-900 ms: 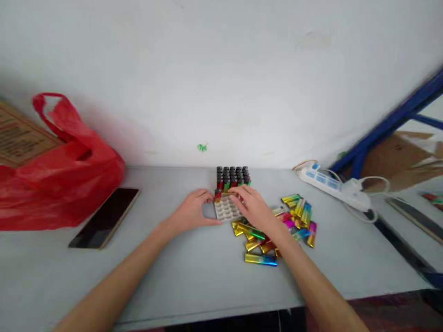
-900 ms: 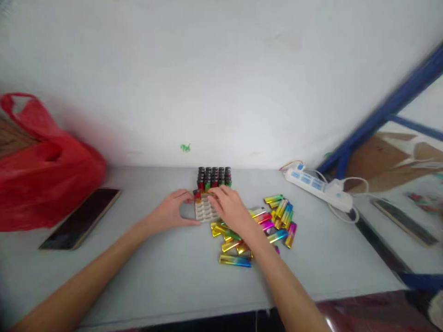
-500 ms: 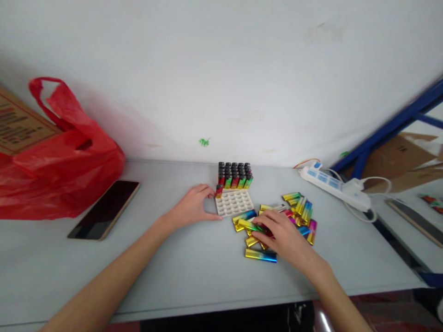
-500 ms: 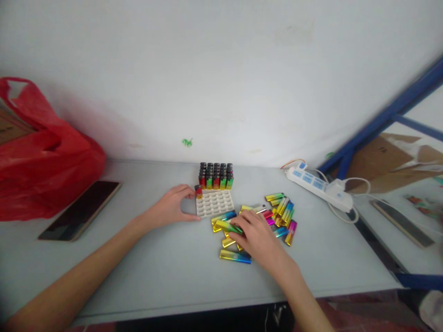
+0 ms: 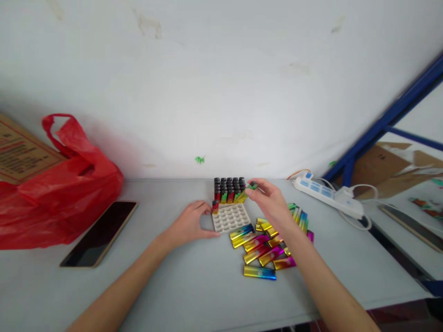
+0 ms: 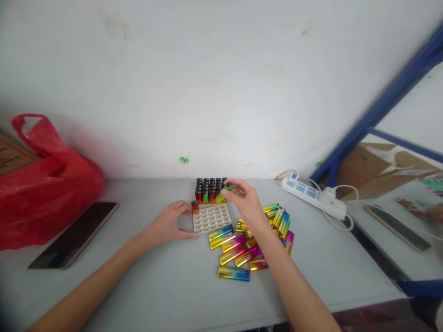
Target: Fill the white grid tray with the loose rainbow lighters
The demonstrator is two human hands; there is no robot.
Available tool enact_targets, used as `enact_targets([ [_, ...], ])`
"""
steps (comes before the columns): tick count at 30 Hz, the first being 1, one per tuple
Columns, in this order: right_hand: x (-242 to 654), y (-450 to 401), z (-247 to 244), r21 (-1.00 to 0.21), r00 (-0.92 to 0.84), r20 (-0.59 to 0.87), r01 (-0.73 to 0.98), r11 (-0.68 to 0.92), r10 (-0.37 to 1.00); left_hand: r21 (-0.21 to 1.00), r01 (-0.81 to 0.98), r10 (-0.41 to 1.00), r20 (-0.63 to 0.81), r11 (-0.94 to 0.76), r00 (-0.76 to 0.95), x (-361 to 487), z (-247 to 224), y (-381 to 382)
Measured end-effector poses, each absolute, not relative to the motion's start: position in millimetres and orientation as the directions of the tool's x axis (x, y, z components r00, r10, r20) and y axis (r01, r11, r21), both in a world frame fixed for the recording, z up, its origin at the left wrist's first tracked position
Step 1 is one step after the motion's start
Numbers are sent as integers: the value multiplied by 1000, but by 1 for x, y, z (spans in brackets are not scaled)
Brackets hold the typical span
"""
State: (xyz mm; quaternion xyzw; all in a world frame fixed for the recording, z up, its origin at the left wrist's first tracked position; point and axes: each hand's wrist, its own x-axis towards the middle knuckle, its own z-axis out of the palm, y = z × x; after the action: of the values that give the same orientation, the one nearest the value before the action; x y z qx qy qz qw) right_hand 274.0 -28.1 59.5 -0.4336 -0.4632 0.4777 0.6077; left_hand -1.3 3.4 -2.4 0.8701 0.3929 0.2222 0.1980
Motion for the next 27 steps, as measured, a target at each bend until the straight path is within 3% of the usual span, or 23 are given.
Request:
enact_targets([
  [3,264,-9,50,-956,88,115,-260,135,989,513,601,772,229,-613,593,-2,-2,3],
  [8,262,-16,42,-962,12,230,-150,229,973,515,605,775,216,-607,594,-2,-1,2],
  [11,265,-28,47,-967,-60,223,-136,213,973,516,604,774,209,-607,598,-1,-1,2],
  [15,265,-37,42,-975,-41,182,122,186,982,519,610,779,202,-599,593,-1,0,2],
  [19,258,-43,35,-879,4,258,416,233,966,516,615,781,197,-597,593,-1,2,1],
  [27,250,-45,31,-810,11,293,535,241,956,517,620,785,192,-591,588,0,3,1],
])
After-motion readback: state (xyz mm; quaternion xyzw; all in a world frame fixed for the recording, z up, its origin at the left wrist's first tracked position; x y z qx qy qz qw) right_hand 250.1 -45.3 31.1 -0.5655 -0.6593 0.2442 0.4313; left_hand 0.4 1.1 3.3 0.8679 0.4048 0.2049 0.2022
